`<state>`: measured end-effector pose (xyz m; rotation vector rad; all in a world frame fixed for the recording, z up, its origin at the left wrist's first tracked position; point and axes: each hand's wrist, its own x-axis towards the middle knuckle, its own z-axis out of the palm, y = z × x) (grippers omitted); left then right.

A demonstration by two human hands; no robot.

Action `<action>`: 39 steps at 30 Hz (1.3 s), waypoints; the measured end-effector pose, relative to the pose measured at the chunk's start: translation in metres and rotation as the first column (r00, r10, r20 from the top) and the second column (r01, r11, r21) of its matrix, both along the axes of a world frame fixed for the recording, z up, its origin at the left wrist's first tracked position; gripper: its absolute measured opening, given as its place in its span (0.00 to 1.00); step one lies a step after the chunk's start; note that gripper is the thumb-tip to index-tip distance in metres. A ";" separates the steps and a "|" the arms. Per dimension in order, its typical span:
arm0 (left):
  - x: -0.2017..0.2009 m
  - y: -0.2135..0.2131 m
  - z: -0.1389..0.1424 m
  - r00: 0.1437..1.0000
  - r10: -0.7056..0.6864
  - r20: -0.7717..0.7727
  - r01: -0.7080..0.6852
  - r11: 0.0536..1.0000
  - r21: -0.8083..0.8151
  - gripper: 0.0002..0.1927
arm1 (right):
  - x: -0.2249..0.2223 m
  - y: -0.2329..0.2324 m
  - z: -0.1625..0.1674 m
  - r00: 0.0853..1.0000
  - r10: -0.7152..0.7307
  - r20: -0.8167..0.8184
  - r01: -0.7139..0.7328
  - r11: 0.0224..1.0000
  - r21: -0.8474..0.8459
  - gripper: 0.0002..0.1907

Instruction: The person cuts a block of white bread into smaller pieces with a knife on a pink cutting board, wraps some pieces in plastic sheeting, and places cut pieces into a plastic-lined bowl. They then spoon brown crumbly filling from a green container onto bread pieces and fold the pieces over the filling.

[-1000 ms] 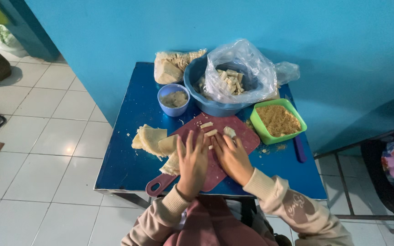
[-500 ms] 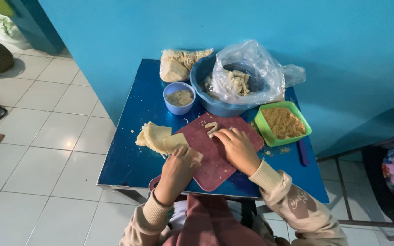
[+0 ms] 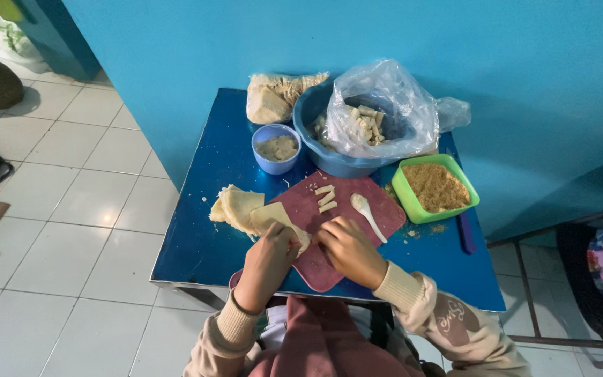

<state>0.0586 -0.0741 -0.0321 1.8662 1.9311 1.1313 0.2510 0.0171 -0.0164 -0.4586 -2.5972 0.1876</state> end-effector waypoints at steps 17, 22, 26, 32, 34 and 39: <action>-0.013 0.009 0.003 0.982 0.127 0.137 -0.136 0.989 0.064 0.06 | 0.002 -0.001 0.004 0.998 -0.015 -0.056 0.012 0.999 -0.044 0.15; -0.018 0.019 0.014 0.979 0.119 0.165 -0.152 0.967 0.205 0.06 | 0.009 0.007 0.008 0.982 -0.161 -0.098 0.155 0.986 -0.068 0.14; 0.020 0.030 0.009 0.992 0.121 0.021 -0.122 0.955 0.270 0.06 | 0.028 0.022 0.013 0.918 -0.371 -0.142 0.379 0.925 0.027 0.12; 0.087 0.022 -0.014 0.927 0.020 -0.376 0.105 0.945 0.308 0.06 | 0.054 0.047 -0.015 0.891 -0.447 -0.083 0.448 0.894 0.000 0.22; 0.086 0.022 -0.015 0.922 -0.022 -0.386 0.151 0.940 0.307 0.07 | 0.058 0.060 -0.024 0.902 -0.417 -0.115 0.409 0.909 -0.083 0.23; 0.076 0.008 -0.007 0.932 -0.103 -0.346 0.237 0.899 0.368 0.11 | 0.069 0.066 -0.027 0.921 -0.381 -0.087 0.305 0.839 -0.451 0.16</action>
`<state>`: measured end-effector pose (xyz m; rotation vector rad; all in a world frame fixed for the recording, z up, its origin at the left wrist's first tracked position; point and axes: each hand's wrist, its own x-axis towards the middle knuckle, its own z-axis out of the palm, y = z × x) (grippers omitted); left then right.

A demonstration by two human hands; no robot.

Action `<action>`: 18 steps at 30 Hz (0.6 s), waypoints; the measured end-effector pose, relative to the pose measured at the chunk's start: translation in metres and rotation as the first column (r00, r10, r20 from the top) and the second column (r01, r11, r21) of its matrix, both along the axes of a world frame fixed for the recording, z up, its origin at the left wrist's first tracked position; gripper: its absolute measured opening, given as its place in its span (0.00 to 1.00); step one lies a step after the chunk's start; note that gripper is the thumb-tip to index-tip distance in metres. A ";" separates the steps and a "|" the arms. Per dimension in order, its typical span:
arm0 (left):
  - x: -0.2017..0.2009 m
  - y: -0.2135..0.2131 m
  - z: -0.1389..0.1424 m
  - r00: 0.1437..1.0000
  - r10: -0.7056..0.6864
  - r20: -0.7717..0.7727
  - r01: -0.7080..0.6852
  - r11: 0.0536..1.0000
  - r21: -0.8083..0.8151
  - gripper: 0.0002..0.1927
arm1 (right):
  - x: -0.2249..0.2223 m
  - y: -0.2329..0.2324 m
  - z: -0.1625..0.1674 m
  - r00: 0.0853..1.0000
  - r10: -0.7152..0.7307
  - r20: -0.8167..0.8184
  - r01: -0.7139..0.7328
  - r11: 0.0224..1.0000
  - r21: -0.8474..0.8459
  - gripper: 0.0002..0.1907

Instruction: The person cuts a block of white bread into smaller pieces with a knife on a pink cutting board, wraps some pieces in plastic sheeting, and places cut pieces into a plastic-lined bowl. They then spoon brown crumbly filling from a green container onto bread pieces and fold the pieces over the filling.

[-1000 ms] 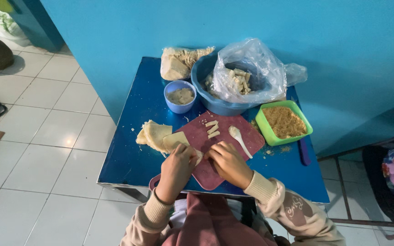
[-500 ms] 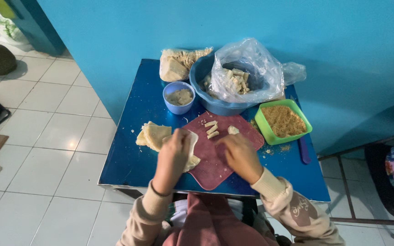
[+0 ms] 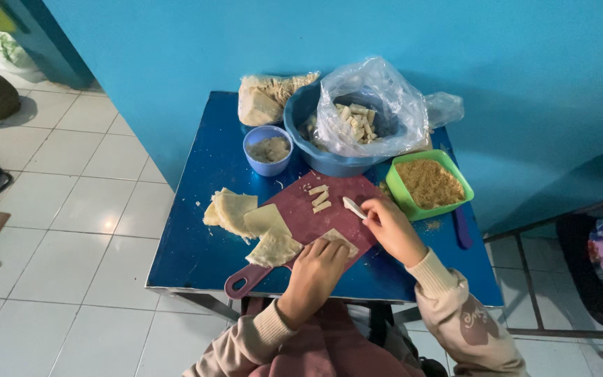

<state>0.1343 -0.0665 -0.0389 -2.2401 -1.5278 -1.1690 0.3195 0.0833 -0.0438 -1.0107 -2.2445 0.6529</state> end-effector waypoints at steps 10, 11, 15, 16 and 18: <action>-0.007 -0.015 0.004 0.998 -0.050 0.042 0.052 0.996 -0.065 0.15 | -0.006 -0.058 0.039 0.951 0.080 0.298 -0.212 0.870 0.445 0.21; -0.008 -0.015 0.003 0.998 -0.052 0.046 0.056 0.996 -0.074 0.15 | -0.007 -0.061 0.038 0.954 0.090 0.285 -0.229 0.832 0.505 0.21; -0.008 -0.015 0.001 0.994 -0.067 0.085 0.071 0.996 -0.051 0.15 | -0.011 -0.067 0.029 0.947 0.053 0.317 -0.240 0.775 0.585 0.20; -0.008 -0.015 0.001 0.994 -0.068 0.083 0.072 0.996 -0.049 0.15 | -0.012 -0.068 0.026 0.941 0.040 0.337 -0.247 0.761 0.600 0.20; -0.008 -0.015 0.001 0.994 -0.070 0.083 0.074 0.996 -0.053 0.15 | -0.011 -0.067 0.024 0.928 0.012 0.372 -0.261 0.736 0.625 0.20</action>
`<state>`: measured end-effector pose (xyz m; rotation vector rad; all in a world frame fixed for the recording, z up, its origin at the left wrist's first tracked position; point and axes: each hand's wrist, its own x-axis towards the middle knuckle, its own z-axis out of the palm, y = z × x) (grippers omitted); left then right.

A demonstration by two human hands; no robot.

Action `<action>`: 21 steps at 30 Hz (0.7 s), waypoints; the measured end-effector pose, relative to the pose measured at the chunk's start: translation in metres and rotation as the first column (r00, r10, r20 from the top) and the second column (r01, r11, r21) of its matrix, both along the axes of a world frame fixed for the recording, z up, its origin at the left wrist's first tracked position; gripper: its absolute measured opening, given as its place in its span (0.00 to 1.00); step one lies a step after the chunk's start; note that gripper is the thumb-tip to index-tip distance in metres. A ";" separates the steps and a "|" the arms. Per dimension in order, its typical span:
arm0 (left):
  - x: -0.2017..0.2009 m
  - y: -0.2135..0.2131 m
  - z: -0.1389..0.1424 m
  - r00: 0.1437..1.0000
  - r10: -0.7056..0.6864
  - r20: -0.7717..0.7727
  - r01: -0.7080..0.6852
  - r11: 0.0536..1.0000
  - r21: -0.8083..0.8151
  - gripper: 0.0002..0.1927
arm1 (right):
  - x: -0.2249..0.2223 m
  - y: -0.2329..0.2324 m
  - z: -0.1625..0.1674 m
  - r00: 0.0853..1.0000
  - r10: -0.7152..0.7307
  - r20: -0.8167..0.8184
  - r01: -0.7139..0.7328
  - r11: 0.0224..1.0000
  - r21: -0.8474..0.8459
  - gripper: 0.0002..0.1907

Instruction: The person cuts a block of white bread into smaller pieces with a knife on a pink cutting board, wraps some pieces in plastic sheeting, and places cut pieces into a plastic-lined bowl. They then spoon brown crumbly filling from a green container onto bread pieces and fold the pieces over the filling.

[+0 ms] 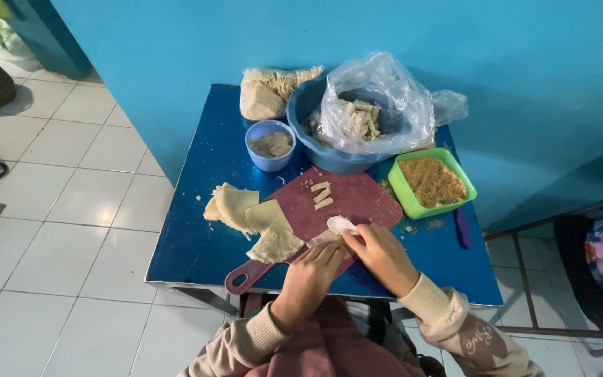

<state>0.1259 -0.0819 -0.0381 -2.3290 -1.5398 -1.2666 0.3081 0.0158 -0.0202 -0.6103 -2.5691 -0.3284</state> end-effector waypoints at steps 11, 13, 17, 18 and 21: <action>0.002 0.000 0.004 0.999 -0.001 0.032 0.002 1.000 -0.004 0.14 | 0.005 -0.002 0.006 1.000 -0.012 0.004 0.012 1.000 0.011 0.21; 0.002 0.000 0.005 0.999 0.001 0.035 -0.001 1.000 0.006 0.14 | 0.004 -0.002 0.001 1.000 -0.002 0.007 0.002 1.000 0.019 0.20; 0.002 -0.001 0.007 0.999 -0.001 0.032 0.001 1.000 -0.004 0.15 | 0.002 0.012 -0.008 0.986 -0.070 -0.154 0.052 0.992 -0.115 0.11; 0.002 -0.001 0.008 1.000 0.004 0.026 -0.004 1.000 -0.009 0.15 | 0.002 0.017 -0.009 0.973 -0.137 -0.185 0.102 0.977 -0.185 0.10; 0.004 -0.001 0.008 1.000 0.019 0.023 -0.018 0.999 -0.029 0.15 | 0.005 0.036 -0.006 0.948 -0.258 -0.185 0.217 0.953 -0.213 0.08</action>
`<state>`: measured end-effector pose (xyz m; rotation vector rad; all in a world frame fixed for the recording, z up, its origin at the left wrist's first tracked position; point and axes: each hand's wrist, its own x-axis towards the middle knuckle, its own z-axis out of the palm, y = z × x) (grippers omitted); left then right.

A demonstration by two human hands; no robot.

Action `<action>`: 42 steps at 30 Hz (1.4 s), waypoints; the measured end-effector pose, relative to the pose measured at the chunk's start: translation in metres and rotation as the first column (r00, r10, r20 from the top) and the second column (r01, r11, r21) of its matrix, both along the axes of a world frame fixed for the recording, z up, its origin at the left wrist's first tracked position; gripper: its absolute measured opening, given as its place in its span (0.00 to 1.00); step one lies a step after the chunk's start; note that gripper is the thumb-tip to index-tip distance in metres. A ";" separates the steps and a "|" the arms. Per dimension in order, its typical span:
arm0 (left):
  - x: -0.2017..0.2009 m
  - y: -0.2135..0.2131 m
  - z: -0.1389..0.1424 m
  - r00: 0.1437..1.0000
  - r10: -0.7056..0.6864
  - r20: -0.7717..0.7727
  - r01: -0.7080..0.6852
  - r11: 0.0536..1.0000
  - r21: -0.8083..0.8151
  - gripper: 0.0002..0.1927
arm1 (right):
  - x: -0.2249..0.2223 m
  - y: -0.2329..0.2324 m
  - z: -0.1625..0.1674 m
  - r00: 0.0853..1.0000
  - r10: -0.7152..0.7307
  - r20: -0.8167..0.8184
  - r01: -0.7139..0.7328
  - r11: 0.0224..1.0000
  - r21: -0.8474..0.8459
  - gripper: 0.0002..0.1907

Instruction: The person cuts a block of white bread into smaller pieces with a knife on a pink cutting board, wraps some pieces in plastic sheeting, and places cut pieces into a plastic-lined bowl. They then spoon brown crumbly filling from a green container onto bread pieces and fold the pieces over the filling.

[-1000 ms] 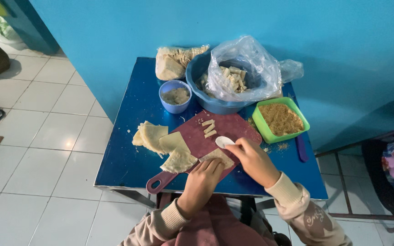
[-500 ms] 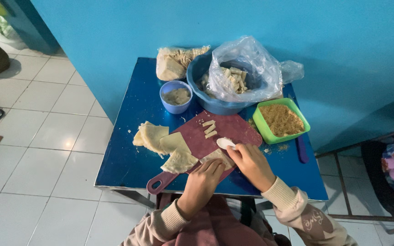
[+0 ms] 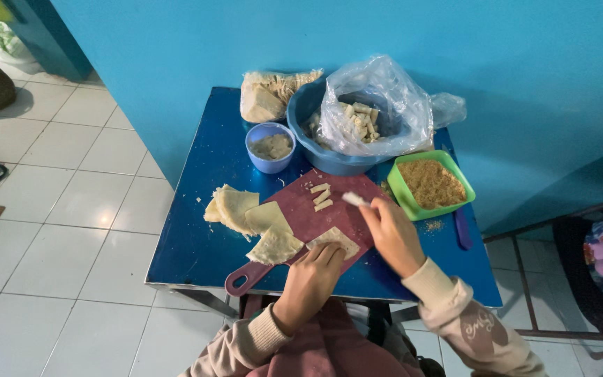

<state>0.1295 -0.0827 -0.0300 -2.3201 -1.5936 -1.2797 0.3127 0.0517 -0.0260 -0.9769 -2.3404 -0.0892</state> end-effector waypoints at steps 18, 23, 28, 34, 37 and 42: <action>-0.013 0.011 -0.014 0.883 0.438 -0.171 -0.450 0.892 -0.036 0.08 | 0.070 0.078 0.038 0.984 -0.131 0.119 0.118 0.987 0.108 0.15; -0.010 0.015 -0.011 0.921 0.388 -0.013 -0.388 0.917 -0.088 0.08 | 0.095 0.116 0.012 0.959 0.002 0.283 0.023 0.996 -0.086 0.13; -0.011 0.015 -0.010 0.931 0.365 0.019 -0.358 0.919 -0.164 0.10 | 0.094 0.120 -0.005 0.956 -0.111 0.273 0.154 0.978 -0.140 0.12; -0.009 0.015 -0.010 0.940 0.336 0.065 -0.319 0.929 -0.186 0.11 | 0.090 0.121 -0.003 0.963 -0.146 0.227 0.181 0.973 -0.143 0.10; -0.010 0.015 -0.008 0.934 0.351 0.069 -0.337 0.927 -0.164 0.13 | 0.091 0.121 0.002 0.970 -0.125 0.208 0.153 0.980 -0.124 0.09; -0.013 0.010 -0.006 0.929 0.369 0.021 -0.355 0.906 -0.231 0.12 | 0.092 0.112 0.026 0.951 -0.194 0.242 0.234 0.961 -0.147 0.05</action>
